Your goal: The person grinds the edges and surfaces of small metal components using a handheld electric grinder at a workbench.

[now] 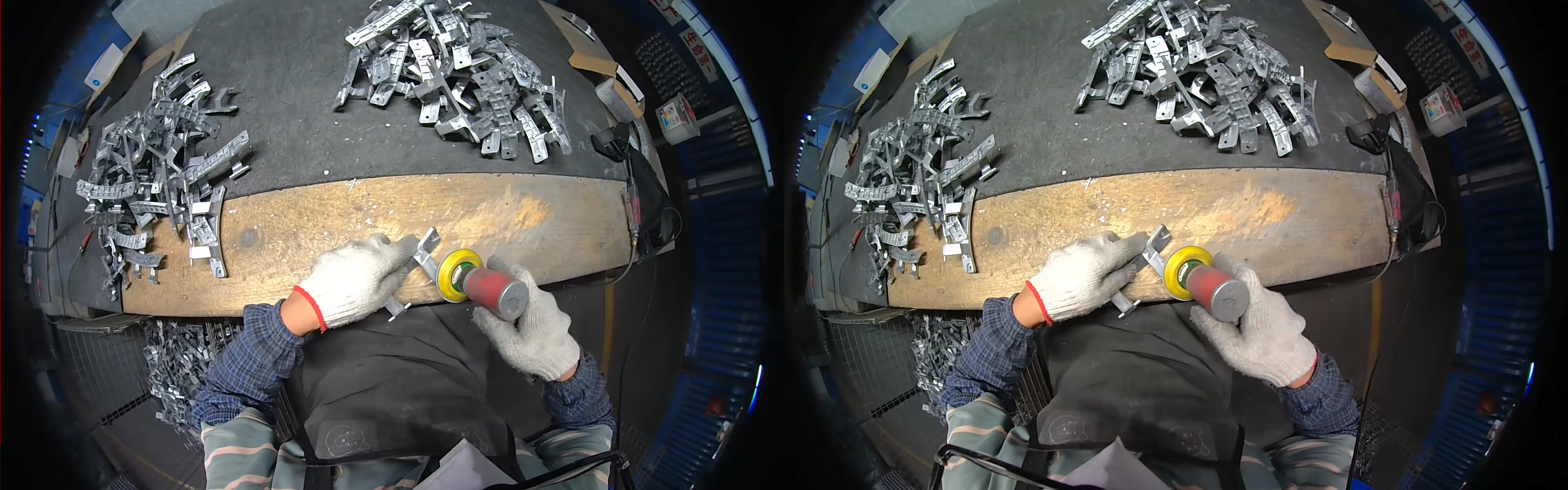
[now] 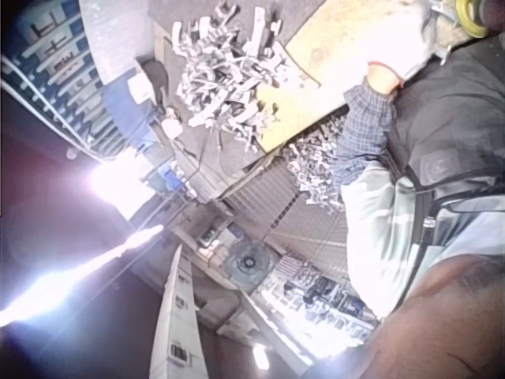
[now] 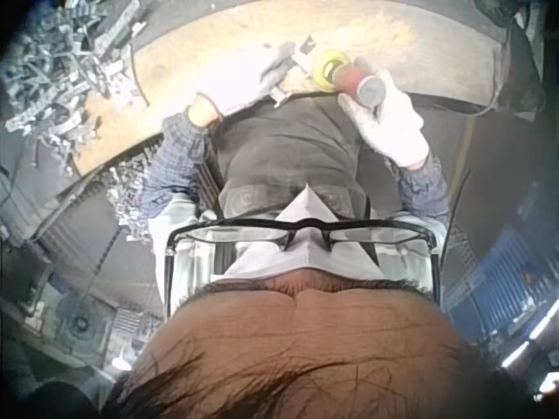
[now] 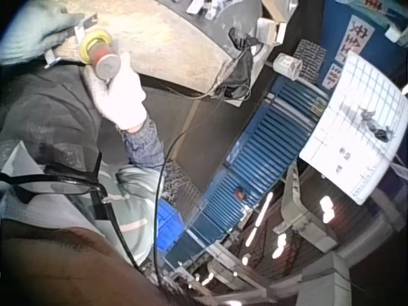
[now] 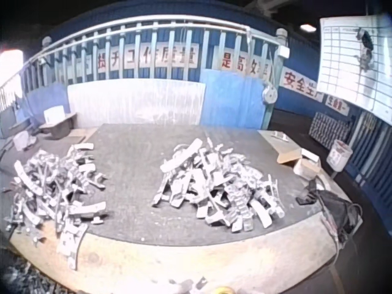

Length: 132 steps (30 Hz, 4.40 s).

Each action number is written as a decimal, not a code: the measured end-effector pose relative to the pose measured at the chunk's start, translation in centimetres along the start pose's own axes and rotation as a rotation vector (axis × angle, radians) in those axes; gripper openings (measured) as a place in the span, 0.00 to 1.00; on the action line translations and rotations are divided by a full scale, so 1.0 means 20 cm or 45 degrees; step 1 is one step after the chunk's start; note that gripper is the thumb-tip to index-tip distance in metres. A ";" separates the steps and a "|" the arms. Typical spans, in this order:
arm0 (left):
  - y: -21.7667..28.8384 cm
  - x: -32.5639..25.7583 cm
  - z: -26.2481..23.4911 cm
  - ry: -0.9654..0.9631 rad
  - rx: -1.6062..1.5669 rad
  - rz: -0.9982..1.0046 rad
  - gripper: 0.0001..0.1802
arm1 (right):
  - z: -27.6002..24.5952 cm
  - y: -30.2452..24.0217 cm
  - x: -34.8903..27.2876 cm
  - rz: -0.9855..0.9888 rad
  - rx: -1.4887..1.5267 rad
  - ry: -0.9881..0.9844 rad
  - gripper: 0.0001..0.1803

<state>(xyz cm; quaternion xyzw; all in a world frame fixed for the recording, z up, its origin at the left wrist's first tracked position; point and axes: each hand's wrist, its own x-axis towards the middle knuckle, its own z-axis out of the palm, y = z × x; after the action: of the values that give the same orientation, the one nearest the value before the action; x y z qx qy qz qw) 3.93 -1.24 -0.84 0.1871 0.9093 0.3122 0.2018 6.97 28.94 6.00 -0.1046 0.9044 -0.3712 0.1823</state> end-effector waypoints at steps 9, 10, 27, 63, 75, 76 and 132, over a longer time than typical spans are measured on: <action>0.02 0.00 -0.03 -0.071 0.057 -0.055 0.27 | -0.02 -0.16 0.05 0.104 -0.177 -0.239 0.42; 0.02 0.00 -0.02 -0.071 0.054 -0.056 0.27 | -0.01 -0.19 0.06 0.121 -0.194 -0.290 0.42; -0.02 0.00 0.00 -0.018 0.033 0.031 0.19 | 0.03 -0.18 0.02 -0.049 -0.296 -0.205 0.42; 0.01 0.10 -0.06 -0.044 -0.261 -0.109 0.24 | -0.02 -0.09 -0.09 0.152 -0.155 -0.165 0.42; 0.00 0.11 -0.09 -0.118 -0.424 -0.203 0.25 | 0.05 -0.23 0.11 -0.133 -0.274 -0.550 0.44; -0.01 0.11 -0.08 -0.108 -0.393 -0.184 0.25 | 0.06 -0.23 0.12 -0.172 -0.298 -0.536 0.44; 0.22 0.22 -0.16 -0.069 0.599 0.258 0.21 | 0.02 0.55 0.35 0.163 1.095 0.753 0.20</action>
<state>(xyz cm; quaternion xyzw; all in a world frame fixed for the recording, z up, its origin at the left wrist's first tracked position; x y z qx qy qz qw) -0.46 2.54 3.17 0.3275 0.9277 0.1056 0.1447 0.23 34.18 -3.77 0.1444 0.6878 -0.7107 -0.0321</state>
